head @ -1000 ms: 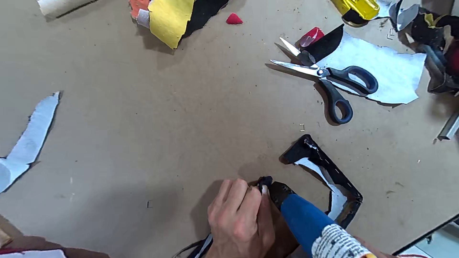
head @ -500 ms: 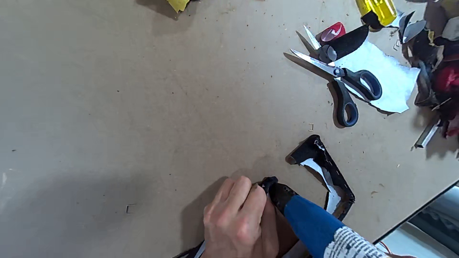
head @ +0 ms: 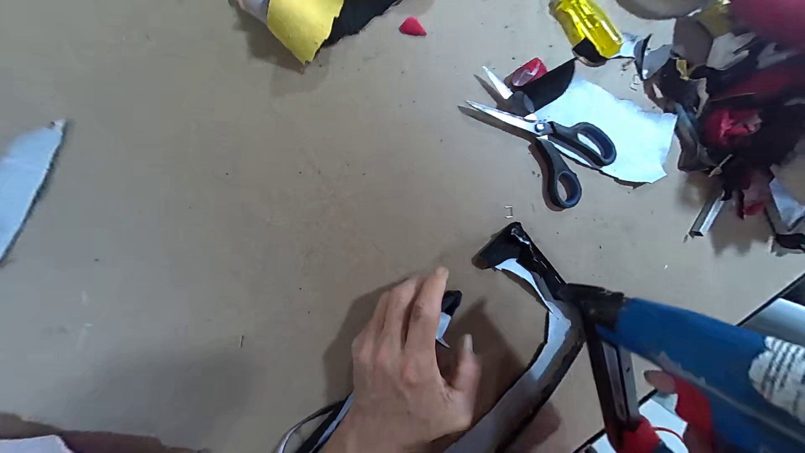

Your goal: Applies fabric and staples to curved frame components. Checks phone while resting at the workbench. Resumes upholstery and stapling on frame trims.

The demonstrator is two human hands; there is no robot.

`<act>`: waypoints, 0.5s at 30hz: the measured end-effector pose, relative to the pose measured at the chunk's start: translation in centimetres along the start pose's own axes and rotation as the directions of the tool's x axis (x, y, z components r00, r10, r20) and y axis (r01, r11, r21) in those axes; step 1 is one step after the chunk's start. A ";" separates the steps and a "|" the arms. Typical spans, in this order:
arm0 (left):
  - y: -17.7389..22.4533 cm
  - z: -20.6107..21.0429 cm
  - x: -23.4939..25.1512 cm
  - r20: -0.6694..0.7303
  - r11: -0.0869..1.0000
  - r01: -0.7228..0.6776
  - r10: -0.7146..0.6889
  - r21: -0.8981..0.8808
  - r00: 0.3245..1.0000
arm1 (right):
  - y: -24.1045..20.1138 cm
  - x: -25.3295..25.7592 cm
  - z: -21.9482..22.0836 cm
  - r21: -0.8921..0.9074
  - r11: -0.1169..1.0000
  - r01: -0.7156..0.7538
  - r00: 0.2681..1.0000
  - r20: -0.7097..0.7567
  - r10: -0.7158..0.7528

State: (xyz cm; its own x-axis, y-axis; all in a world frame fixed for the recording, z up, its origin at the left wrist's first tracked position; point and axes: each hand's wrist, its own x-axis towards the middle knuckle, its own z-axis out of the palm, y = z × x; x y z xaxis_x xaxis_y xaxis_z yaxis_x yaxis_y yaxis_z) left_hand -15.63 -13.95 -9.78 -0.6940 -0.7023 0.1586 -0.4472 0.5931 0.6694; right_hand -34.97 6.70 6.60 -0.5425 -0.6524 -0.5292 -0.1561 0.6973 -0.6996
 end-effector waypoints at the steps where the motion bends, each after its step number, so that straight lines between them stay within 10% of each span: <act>1: 0.1 0.3 -0.1 0.007 0.997 -0.044 0.043 0.069 0.999 | 0.5 -0.3 -0.3 -0.030 1.000 -0.001 1.000 -0.016 0.001; 8: 0.0 1.3 -0.7 -0.105 0.954 -0.163 0.195 0.252 0.975 | 3.4 -1.2 2.7 -0.086 0.996 -0.029 1.000 -0.004 0.029; 15: -0.3 0.8 0.1 -0.065 0.998 -0.002 0.006 0.063 0.998 | 3.8 -1.4 3.5 -0.079 0.997 0.018 0.993 0.114 -0.009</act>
State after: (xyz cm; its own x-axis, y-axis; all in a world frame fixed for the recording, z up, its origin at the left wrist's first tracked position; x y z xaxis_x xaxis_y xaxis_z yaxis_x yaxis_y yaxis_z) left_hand -16.05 -13.91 -10.60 -0.6585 -0.7228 0.2098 -0.4806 0.6183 0.6219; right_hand -31.94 9.22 3.03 -0.4438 -0.6881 -0.5740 -0.2305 0.7067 -0.6689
